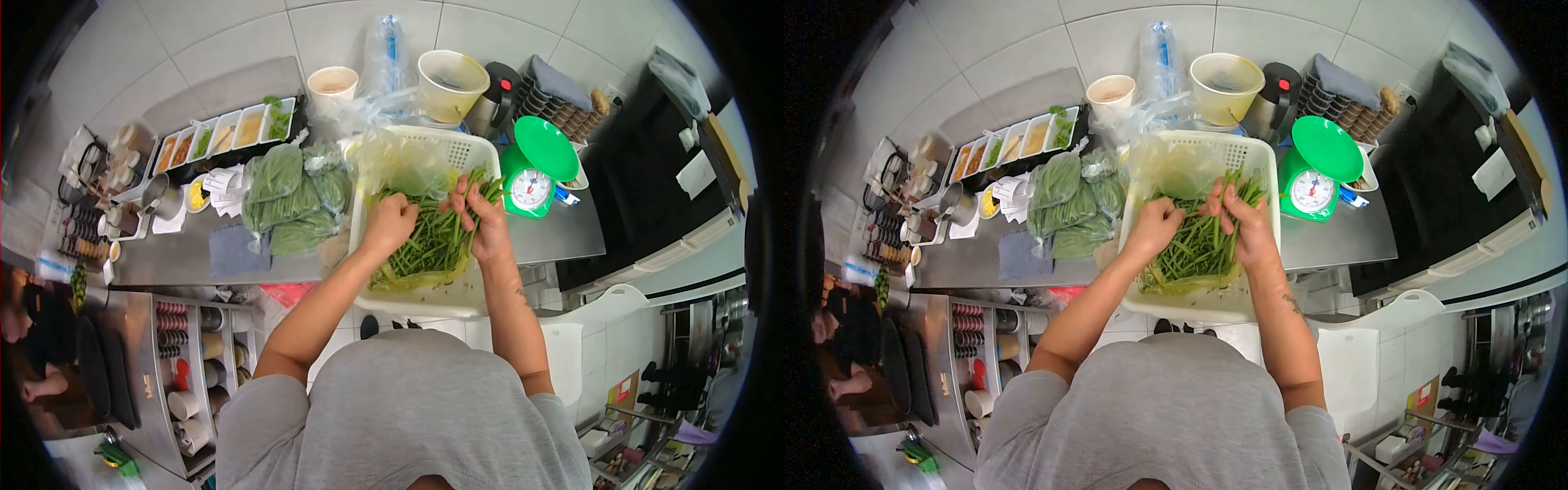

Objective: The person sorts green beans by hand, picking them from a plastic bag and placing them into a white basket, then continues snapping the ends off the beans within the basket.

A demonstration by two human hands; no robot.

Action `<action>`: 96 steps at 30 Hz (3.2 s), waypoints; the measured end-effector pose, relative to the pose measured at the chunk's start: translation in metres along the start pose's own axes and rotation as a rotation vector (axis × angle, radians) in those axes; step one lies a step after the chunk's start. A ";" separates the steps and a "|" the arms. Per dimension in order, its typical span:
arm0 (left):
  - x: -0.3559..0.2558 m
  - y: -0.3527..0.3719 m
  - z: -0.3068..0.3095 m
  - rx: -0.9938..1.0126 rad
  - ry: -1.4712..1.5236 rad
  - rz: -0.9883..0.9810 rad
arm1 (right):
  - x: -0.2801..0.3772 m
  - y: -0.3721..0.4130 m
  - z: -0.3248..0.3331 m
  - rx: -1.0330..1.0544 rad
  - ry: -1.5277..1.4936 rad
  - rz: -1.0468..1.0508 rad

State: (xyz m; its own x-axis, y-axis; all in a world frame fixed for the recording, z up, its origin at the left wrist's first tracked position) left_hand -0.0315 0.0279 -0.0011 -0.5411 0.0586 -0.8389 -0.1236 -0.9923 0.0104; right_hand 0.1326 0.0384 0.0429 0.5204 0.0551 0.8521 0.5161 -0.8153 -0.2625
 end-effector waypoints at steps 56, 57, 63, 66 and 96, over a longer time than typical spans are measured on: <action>-0.046 -0.015 -0.010 0.510 0.539 0.016 | -0.007 0.040 0.018 -0.169 0.553 -0.385; -0.048 -0.012 -0.005 0.497 0.500 0.009 | -0.008 0.036 0.016 -0.129 0.603 -0.398; -0.040 -0.004 0.016 0.026 -0.439 -0.799 | 0.003 0.030 0.014 -0.061 0.622 -0.471; -0.054 0.005 0.012 -0.115 -0.369 -0.618 | -0.005 0.024 0.001 -0.049 0.427 -0.411; -0.076 0.028 -0.061 0.751 -0.328 -0.693 | 0.028 0.060 0.040 -0.522 -0.007 0.108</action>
State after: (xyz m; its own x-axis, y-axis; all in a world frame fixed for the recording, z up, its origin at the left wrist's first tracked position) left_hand 0.0570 -0.0112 0.0294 -0.3399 0.7200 -0.6050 -0.9087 -0.4172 0.0140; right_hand 0.2047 0.0142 0.0330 0.5569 -0.0425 0.8295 0.0535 -0.9948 -0.0869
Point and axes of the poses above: each hand's wrist, its own y-axis away from the middle knuckle, its own z-axis out of the back of the hand, x = y × z, the point moved 3 cm from there along -y, towards the middle knuckle, and after that the axes turned 13 degrees about x, right-handed, at the moved point
